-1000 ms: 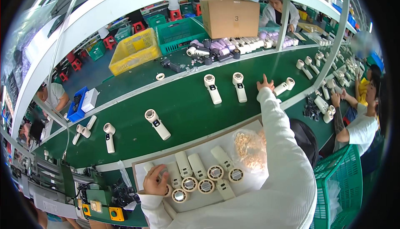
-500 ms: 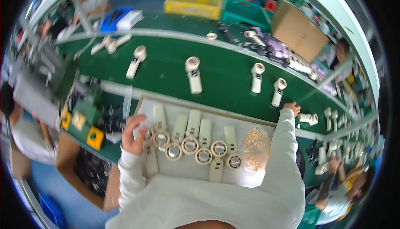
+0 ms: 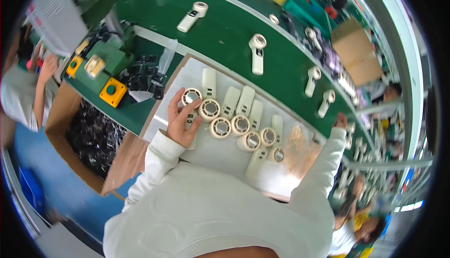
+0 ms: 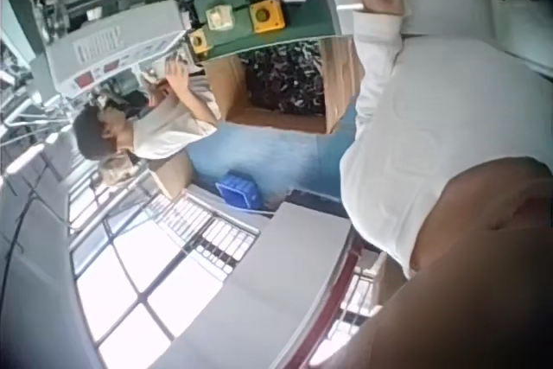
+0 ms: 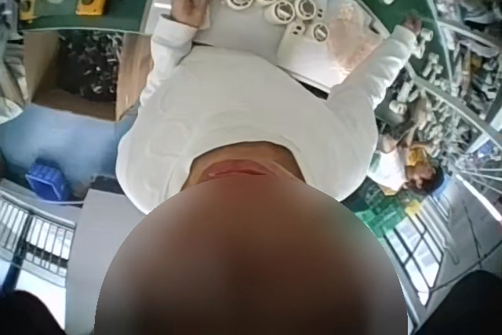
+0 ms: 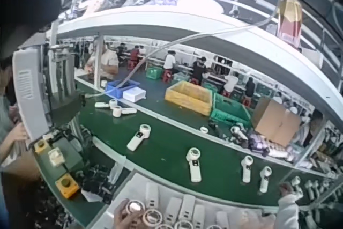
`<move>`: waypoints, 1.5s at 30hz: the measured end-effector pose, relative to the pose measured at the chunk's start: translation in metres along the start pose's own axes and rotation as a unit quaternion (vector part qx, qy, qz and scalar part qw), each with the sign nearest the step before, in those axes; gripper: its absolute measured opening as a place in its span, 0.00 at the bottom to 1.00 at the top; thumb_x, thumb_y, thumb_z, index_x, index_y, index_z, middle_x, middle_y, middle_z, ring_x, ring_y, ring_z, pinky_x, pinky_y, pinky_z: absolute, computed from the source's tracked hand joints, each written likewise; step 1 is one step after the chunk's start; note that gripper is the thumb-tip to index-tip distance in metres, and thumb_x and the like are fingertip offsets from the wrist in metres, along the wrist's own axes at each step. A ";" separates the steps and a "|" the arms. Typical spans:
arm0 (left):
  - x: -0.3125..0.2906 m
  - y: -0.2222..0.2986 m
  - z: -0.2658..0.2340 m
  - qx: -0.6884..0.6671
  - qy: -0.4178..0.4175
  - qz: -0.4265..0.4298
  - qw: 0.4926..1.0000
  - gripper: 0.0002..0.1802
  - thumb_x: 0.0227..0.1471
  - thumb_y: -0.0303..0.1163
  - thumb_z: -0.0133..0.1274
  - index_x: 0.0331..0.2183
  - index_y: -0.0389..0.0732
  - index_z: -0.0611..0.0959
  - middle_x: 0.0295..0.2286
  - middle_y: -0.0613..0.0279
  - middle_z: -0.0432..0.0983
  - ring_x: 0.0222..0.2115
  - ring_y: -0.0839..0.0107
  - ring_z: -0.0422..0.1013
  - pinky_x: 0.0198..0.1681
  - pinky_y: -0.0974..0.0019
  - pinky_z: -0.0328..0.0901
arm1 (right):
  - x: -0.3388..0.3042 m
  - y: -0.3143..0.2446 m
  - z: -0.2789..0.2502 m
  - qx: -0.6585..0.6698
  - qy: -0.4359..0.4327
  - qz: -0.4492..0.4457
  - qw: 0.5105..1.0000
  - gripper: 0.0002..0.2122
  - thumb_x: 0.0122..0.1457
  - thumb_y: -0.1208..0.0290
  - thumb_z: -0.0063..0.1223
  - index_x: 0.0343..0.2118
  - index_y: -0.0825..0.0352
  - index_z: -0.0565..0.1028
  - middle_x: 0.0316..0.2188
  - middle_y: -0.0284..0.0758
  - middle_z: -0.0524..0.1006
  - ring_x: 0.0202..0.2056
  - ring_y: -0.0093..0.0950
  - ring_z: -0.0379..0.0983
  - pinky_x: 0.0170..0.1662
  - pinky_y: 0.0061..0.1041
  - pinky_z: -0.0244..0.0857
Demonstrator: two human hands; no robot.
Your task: Assembling small plastic components and internal parts into white plastic housings on a factory production line.
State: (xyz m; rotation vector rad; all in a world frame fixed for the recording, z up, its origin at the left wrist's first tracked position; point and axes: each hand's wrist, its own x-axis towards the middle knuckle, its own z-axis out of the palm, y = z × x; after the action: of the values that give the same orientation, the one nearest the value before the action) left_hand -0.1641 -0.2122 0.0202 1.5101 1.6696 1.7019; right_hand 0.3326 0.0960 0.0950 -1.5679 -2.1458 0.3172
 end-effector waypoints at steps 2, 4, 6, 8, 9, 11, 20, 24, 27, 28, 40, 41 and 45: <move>0.003 -0.004 0.000 -0.024 -0.037 0.013 0.999 0.27 0.43 0.26 0.55 0.49 0.41 0.76 0.59 0.46 0.46 0.57 0.50 0.50 0.56 0.55 0.53 | -0.032 0.005 -0.006 0.060 -0.003 0.028 0.998 0.12 0.54 0.73 0.49 0.42 0.59 0.73 0.35 0.30 0.73 0.33 0.24 0.66 0.34 0.23 0.63; 0.003 -0.002 -0.001 -0.017 -0.033 0.007 0.999 0.27 0.44 0.26 0.54 0.50 0.41 0.74 0.59 0.45 0.44 0.58 0.50 0.48 0.57 0.54 0.52 | -0.062 0.008 -0.010 0.119 0.015 0.067 0.990 0.12 0.54 0.74 0.50 0.42 0.59 0.74 0.34 0.28 0.73 0.32 0.22 0.66 0.32 0.21 0.63; 0.004 -0.003 -0.003 -0.011 -0.031 0.009 0.999 0.28 0.45 0.26 0.53 0.51 0.40 0.73 0.60 0.44 0.43 0.59 0.50 0.46 0.58 0.53 0.50 | -0.107 0.004 -0.002 0.179 0.050 0.102 0.977 0.12 0.54 0.75 0.50 0.43 0.59 0.74 0.33 0.27 0.74 0.31 0.20 0.66 0.31 0.19 0.62; 0.002 -0.006 -0.001 -0.007 -0.070 0.022 0.997 0.28 0.46 0.25 0.53 0.52 0.39 0.71 0.60 0.44 0.42 0.59 0.49 0.45 0.59 0.53 0.49 | -0.160 -0.007 -0.002 0.232 0.094 0.122 0.960 0.13 0.54 0.76 0.50 0.43 0.59 0.74 0.33 0.26 0.74 0.30 0.18 0.67 0.30 0.17 0.62; 0.001 -0.005 -0.001 0.009 -0.064 0.022 0.998 0.29 0.46 0.25 0.52 0.53 0.39 0.70 0.60 0.44 0.42 0.59 0.49 0.44 0.59 0.53 0.47 | -0.171 -0.039 -0.004 0.196 0.068 0.147 0.967 0.14 0.53 0.78 0.49 0.43 0.60 0.73 0.33 0.27 0.74 0.31 0.19 0.67 0.33 0.18 0.63; 0.002 -0.003 0.000 0.041 -0.045 0.028 0.998 0.30 0.47 0.25 0.51 0.55 0.39 0.67 0.60 0.44 0.41 0.60 0.49 0.43 0.60 0.53 0.45 | -0.197 -0.052 0.006 0.171 0.078 0.222 0.957 0.14 0.52 0.80 0.49 0.42 0.60 0.74 0.34 0.28 0.75 0.31 0.20 0.67 0.36 0.17 0.63; -0.002 -0.011 -0.021 -0.070 -0.101 -0.064 0.990 0.31 0.48 0.25 0.49 0.56 0.39 0.64 0.60 0.45 0.42 0.60 0.50 0.43 0.61 0.54 0.44 | -0.176 -0.100 0.065 0.081 0.060 0.125 0.987 0.13 0.49 0.82 0.50 0.39 0.64 0.75 0.32 0.30 0.75 0.31 0.23 0.68 0.36 0.19 0.65; -0.001 -0.010 -0.018 -0.072 -0.063 -0.051 0.994 0.30 0.46 0.23 0.48 0.54 0.38 0.66 0.59 0.43 0.44 0.59 0.48 0.46 0.61 0.54 0.44 | -0.163 -0.111 0.087 0.000 -0.007 0.102 0.995 0.08 0.50 0.78 0.50 0.34 0.64 0.76 0.27 0.30 0.74 0.28 0.23 0.66 0.34 0.19 0.64; -0.007 -0.011 -0.020 0.009 -0.060 0.010 0.998 0.29 0.45 0.21 0.48 0.53 0.37 0.67 0.57 0.42 0.48 0.58 0.47 0.49 0.60 0.54 0.46 | -0.175 -0.085 0.104 -0.173 0.121 0.037 0.977 0.09 0.47 0.77 0.50 0.31 0.58 0.77 0.34 0.32 0.75 0.35 0.33 0.70 0.42 0.27 0.64; -0.011 -0.011 -0.025 0.015 -0.046 0.013 0.999 0.29 0.44 0.21 0.48 0.52 0.37 0.68 0.57 0.41 0.49 0.57 0.47 0.49 0.60 0.54 0.47 | -0.178 -0.094 0.097 -0.189 0.139 0.021 0.972 0.10 0.46 0.78 0.49 0.31 0.57 0.77 0.35 0.33 0.75 0.36 0.35 0.69 0.42 0.29 0.64; -0.009 -0.019 0.004 0.062 0.059 0.084 0.993 0.26 0.42 0.20 0.49 0.48 0.42 0.74 0.54 0.42 0.54 0.54 0.45 0.55 0.57 0.53 0.52 | -0.171 -0.097 0.101 -0.156 0.141 -0.076 0.975 0.08 0.47 0.74 0.52 0.32 0.60 0.77 0.30 0.35 0.74 0.34 0.38 0.69 0.40 0.30 0.65; -0.012 -0.020 0.007 0.044 0.075 0.105 0.991 0.26 0.42 0.21 0.49 0.47 0.42 0.74 0.54 0.42 0.54 0.53 0.45 0.56 0.57 0.53 0.54 | -0.171 -0.087 0.107 -0.108 0.114 -0.120 0.980 0.08 0.47 0.74 0.53 0.33 0.61 0.76 0.29 0.36 0.74 0.33 0.37 0.69 0.39 0.30 0.65; -0.025 0.007 -0.002 0.080 0.173 0.089 0.978 0.24 0.41 0.22 0.51 0.45 0.40 0.74 0.50 0.46 0.57 0.47 0.50 0.60 0.52 0.56 0.58 | -0.175 -0.105 0.113 0.025 0.158 -0.117 0.980 0.09 0.46 0.79 0.51 0.33 0.63 0.75 0.26 0.36 0.74 0.26 0.34 0.70 0.33 0.28 0.67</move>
State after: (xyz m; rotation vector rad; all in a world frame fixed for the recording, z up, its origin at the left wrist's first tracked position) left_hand -0.1529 -0.2350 0.0154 1.5419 1.9327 2.0678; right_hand 0.2321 -0.0940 0.0036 -1.2271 -2.0250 0.0385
